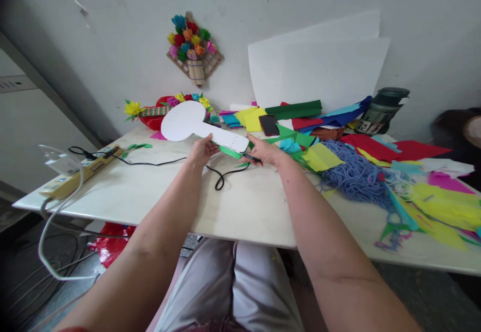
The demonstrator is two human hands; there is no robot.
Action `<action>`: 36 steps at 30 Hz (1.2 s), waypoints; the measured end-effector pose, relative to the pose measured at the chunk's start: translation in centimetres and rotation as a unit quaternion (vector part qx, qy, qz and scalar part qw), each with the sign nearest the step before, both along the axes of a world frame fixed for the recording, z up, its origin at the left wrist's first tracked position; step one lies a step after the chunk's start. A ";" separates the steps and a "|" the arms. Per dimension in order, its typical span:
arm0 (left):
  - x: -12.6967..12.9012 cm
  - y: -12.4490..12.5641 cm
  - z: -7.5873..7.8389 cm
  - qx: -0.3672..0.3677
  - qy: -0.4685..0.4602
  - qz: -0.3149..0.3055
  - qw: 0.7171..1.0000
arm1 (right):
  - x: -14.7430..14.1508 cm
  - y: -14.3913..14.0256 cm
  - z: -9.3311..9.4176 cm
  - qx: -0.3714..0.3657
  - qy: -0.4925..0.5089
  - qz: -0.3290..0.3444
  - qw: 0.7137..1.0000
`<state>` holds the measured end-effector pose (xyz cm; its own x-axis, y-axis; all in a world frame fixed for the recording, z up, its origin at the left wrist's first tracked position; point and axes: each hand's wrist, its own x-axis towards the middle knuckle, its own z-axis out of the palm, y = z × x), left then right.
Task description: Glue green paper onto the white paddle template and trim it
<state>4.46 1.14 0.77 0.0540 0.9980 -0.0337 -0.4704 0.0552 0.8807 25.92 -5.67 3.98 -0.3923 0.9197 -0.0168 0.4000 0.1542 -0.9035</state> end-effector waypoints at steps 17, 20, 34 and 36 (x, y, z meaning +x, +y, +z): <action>0.2 -0.1 0.0 0.016 0.001 -0.025 1.000 | -0.2 0.4 -0.4 -0.003 0.039 -0.001 0.999; 0.2 -0.2 0.1 0.027 -0.001 -0.032 0.999 | -0.1 0.6 -0.6 0.008 0.039 -0.003 0.999; 0.0 -0.1 0.5 0.023 -0.027 -0.005 0.999 | 0.0 0.4 -0.2 0.035 0.048 -0.002 0.998; -0.1 -0.1 0.4 0.022 -0.033 -0.006 0.999 | 0.0 0.4 -0.2 0.031 0.044 -0.006 0.999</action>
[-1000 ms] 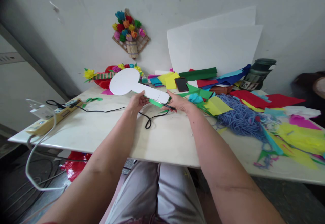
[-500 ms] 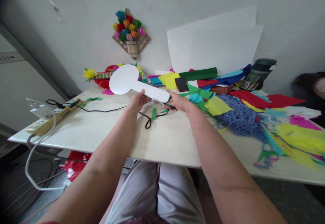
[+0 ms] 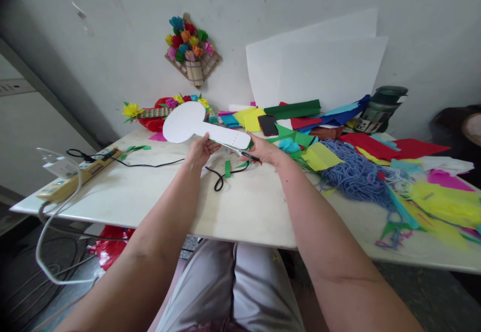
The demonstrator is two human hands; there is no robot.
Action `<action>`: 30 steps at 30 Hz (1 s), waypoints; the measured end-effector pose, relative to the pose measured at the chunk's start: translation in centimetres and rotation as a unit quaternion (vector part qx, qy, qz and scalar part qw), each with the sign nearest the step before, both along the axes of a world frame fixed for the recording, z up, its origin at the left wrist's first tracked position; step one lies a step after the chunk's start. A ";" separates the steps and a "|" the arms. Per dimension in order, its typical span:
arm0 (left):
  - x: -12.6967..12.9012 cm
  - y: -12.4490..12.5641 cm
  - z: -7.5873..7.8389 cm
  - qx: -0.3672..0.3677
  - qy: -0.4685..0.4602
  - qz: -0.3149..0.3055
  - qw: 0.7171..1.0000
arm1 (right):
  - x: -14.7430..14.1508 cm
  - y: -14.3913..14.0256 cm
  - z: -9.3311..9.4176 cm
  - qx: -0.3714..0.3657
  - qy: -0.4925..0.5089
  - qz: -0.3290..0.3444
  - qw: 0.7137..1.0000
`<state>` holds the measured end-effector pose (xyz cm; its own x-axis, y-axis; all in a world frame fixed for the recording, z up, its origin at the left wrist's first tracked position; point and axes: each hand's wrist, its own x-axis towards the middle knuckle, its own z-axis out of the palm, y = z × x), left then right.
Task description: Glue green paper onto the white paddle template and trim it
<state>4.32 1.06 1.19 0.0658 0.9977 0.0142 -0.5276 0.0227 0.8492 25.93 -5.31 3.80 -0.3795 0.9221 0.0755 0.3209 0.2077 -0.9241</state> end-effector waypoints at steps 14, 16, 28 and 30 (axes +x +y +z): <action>-0.2 0.4 -0.4 0.009 -0.005 -0.026 1.000 | 0.2 0.1 -0.6 0.012 -0.005 0.010 1.000; -0.2 0.3 -0.3 0.006 -0.004 -0.020 1.000 | 0.2 0.1 -0.6 0.012 -0.004 0.012 1.000; -0.1 0.4 -0.4 0.016 -0.001 -0.028 0.999 | -0.4 -0.4 -0.3 0.003 0.012 -0.015 1.000; -0.1 0.4 -0.4 0.019 0.000 -0.034 0.999 | -0.6 -0.4 -0.3 0.002 0.017 -0.026 1.000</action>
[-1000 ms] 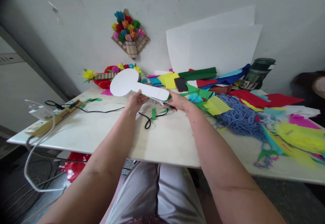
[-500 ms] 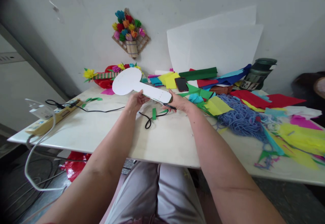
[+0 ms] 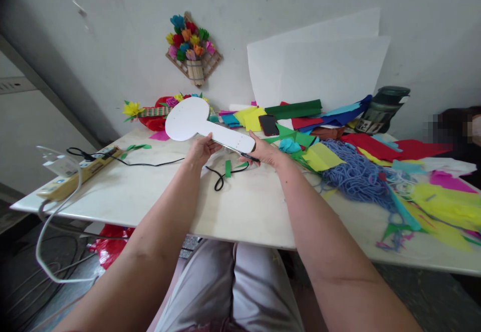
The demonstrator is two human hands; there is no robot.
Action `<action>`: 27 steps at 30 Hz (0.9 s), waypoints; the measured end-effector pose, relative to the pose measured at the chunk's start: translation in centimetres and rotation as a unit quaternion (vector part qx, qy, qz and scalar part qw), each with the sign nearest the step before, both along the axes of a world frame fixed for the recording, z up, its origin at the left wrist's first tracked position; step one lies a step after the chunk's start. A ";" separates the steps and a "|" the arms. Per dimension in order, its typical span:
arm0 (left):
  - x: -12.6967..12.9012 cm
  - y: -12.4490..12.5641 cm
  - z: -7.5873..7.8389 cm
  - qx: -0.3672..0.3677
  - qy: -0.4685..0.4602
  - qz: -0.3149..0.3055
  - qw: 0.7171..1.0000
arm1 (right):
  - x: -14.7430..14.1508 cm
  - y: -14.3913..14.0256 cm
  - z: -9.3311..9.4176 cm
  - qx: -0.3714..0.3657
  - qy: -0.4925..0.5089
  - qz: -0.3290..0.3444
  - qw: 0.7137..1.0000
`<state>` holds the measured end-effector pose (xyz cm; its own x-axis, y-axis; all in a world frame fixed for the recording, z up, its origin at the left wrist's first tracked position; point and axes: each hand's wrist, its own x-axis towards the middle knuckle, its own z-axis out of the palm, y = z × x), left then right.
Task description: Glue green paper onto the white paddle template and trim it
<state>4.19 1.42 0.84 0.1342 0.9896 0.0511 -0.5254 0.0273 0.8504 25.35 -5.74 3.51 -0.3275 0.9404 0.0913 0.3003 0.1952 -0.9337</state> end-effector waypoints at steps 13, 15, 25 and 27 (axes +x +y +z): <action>0.0 -0.3 0.3 0.006 -0.010 -0.007 1.000 | 0.0 0.1 -0.1 -0.004 0.000 -0.021 1.000; 0.0 -0.3 0.3 0.004 -0.010 -0.006 1.000 | -0.2 -0.1 0.1 -0.007 0.000 -0.023 1.000; 0.0 -0.3 0.2 -0.002 -0.017 -0.010 1.000 | 0.4 0.5 -0.3 0.006 0.013 0.001 1.000; 0.1 -0.3 0.2 -0.006 -0.019 -0.009 1.000 | 0.5 0.5 -0.3 0.000 0.021 0.012 1.000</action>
